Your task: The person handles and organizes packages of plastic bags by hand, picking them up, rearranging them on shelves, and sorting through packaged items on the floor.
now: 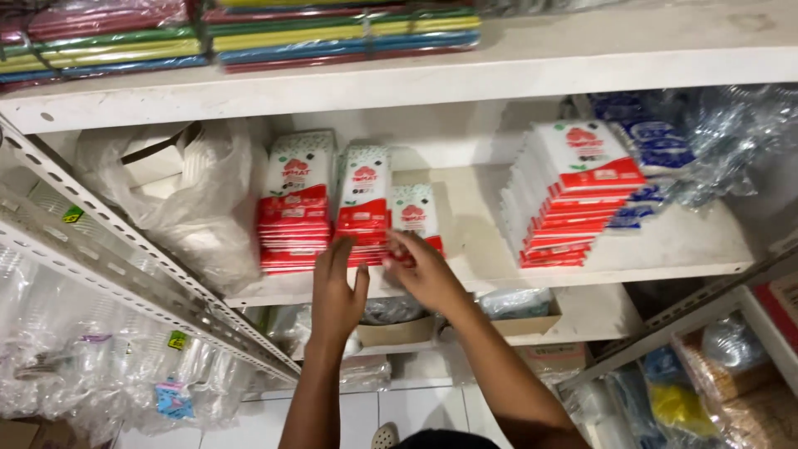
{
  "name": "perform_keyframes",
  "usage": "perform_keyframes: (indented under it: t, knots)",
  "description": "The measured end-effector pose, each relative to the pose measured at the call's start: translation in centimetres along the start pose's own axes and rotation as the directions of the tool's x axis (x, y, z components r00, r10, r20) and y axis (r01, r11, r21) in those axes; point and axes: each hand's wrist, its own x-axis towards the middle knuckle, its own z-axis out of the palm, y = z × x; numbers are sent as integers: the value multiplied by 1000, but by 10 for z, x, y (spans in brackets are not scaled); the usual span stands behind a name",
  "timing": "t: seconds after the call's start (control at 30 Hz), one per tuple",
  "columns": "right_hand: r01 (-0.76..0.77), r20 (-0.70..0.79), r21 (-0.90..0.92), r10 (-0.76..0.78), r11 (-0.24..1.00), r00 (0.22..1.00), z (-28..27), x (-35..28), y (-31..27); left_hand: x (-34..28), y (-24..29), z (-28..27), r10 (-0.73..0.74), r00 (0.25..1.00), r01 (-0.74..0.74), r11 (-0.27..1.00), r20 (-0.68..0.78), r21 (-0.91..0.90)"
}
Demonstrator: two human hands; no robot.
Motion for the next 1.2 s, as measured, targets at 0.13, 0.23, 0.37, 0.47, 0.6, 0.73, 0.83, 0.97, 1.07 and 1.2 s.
perform_keyframes:
  t: [0.13,0.23,0.37,0.47,0.6,0.73,0.83,0.97,1.07,1.2]
  knots:
    - [32,-67,-30,-34,999,997,-33,-60,18,-51,31,31,-85,994,88,996,64,-34]
    - [-2,-80,-33,-1,999,997,-57,-101,36,-94,51,53,-164,979,169,985,125,-36]
    - [-70,-78,-50,66,996,995,-82,-149,60,-151,74,74,-291,942,291,956,168,24]
    - [-67,-48,-58,64,996,997,-97,-183,74,-198,84,79,-374,908,368,927,189,71]
    - [-253,38,40,251,967,967,-108,-208,85,-241,94,73,-476,862,457,878,173,142]
    - [-404,113,107,392,909,913,-106,-230,96,-275,97,61,-545,830,518,833,123,196]
    - [-279,145,85,265,956,953,-95,-236,106,-288,101,54,-564,819,536,817,100,214]
    - [-252,218,79,230,965,948,-76,-244,110,-291,112,46,-595,799,574,799,92,180]
    - [-226,272,31,209,974,939,-63,-250,98,-293,128,36,-630,768,610,774,116,167]
    - [-212,352,84,170,974,921,-44,-260,78,-306,148,18,-637,765,622,768,96,152]
